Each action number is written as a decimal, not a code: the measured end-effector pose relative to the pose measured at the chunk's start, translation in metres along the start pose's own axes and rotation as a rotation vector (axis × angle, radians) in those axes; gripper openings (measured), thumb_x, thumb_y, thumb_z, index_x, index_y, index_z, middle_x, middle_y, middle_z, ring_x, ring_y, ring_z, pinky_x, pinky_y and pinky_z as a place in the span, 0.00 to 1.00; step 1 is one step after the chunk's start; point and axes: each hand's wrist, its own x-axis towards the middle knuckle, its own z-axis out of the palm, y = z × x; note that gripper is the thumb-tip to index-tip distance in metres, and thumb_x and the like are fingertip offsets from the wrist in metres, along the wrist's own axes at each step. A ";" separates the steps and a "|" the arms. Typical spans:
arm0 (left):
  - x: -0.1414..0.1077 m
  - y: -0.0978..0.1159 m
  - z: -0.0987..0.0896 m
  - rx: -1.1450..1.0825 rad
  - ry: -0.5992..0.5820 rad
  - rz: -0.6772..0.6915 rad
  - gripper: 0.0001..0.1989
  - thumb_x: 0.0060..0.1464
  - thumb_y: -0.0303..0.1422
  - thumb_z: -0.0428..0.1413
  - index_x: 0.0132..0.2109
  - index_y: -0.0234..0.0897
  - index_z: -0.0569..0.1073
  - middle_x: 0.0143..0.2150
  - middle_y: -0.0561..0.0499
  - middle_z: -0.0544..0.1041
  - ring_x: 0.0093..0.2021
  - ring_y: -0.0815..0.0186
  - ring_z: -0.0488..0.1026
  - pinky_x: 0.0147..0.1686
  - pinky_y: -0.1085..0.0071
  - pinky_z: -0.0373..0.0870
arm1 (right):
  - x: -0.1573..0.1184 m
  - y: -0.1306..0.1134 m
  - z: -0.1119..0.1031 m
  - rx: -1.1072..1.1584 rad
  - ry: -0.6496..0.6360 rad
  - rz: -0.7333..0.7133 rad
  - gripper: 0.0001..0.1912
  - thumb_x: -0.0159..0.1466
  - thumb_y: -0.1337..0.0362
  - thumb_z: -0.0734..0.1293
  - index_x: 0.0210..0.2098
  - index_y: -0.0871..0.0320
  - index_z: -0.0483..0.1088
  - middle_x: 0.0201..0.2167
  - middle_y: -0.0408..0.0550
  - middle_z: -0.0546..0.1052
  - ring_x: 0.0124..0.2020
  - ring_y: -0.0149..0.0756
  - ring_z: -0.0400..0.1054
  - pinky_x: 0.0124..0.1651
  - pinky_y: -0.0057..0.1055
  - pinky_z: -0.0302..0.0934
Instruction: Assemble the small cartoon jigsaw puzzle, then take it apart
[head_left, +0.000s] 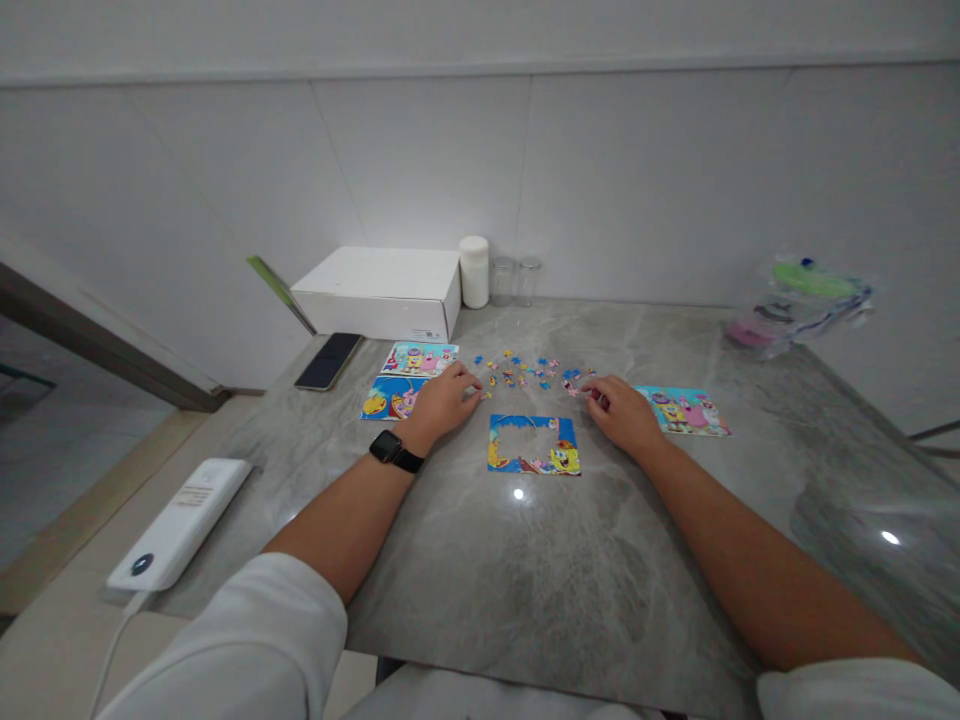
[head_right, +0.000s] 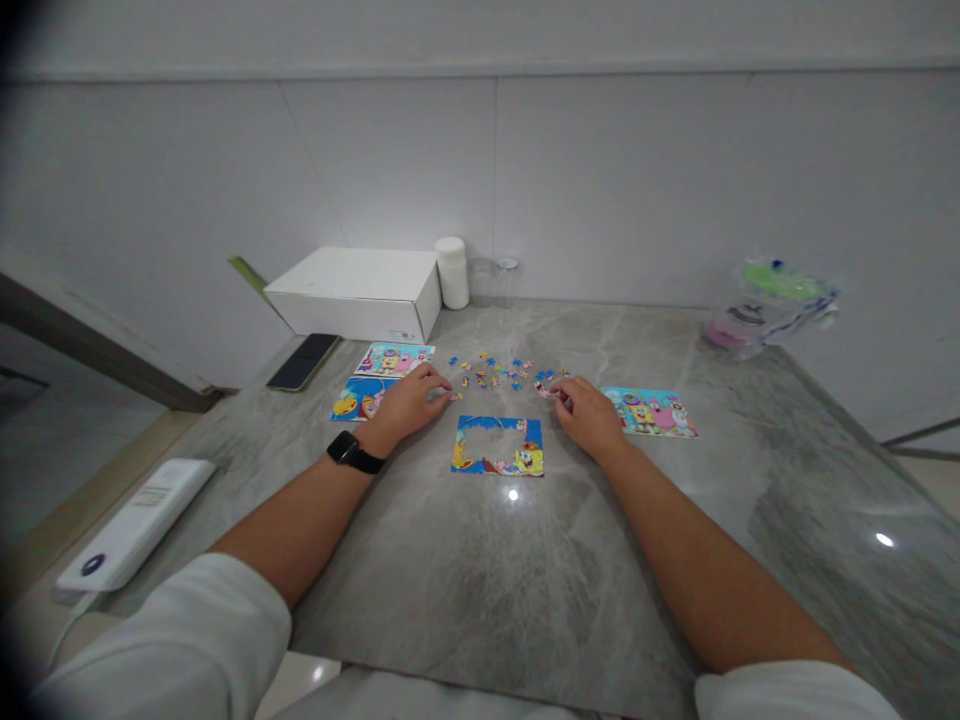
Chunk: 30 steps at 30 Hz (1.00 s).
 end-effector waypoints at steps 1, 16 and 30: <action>0.000 0.004 0.000 0.018 -0.020 -0.005 0.10 0.66 0.38 0.57 0.48 0.42 0.81 0.49 0.47 0.75 0.47 0.62 0.77 0.48 0.66 0.75 | 0.000 -0.001 0.000 0.004 -0.007 -0.001 0.11 0.67 0.65 0.63 0.46 0.56 0.76 0.40 0.52 0.78 0.38 0.41 0.72 0.45 0.36 0.65; 0.001 0.009 0.002 0.041 -0.124 -0.044 0.11 0.66 0.34 0.55 0.48 0.42 0.82 0.49 0.46 0.76 0.47 0.60 0.78 0.47 0.66 0.76 | 0.000 -0.002 0.004 0.023 -0.035 -0.028 0.11 0.69 0.65 0.63 0.46 0.56 0.76 0.45 0.54 0.79 0.43 0.42 0.73 0.49 0.37 0.66; 0.004 0.010 0.001 0.055 -0.130 -0.054 0.12 0.67 0.34 0.53 0.48 0.41 0.81 0.50 0.46 0.76 0.47 0.61 0.77 0.48 0.66 0.76 | 0.027 0.023 -0.023 -0.078 0.025 0.069 0.12 0.68 0.61 0.65 0.46 0.55 0.79 0.44 0.53 0.78 0.36 0.40 0.70 0.50 0.38 0.66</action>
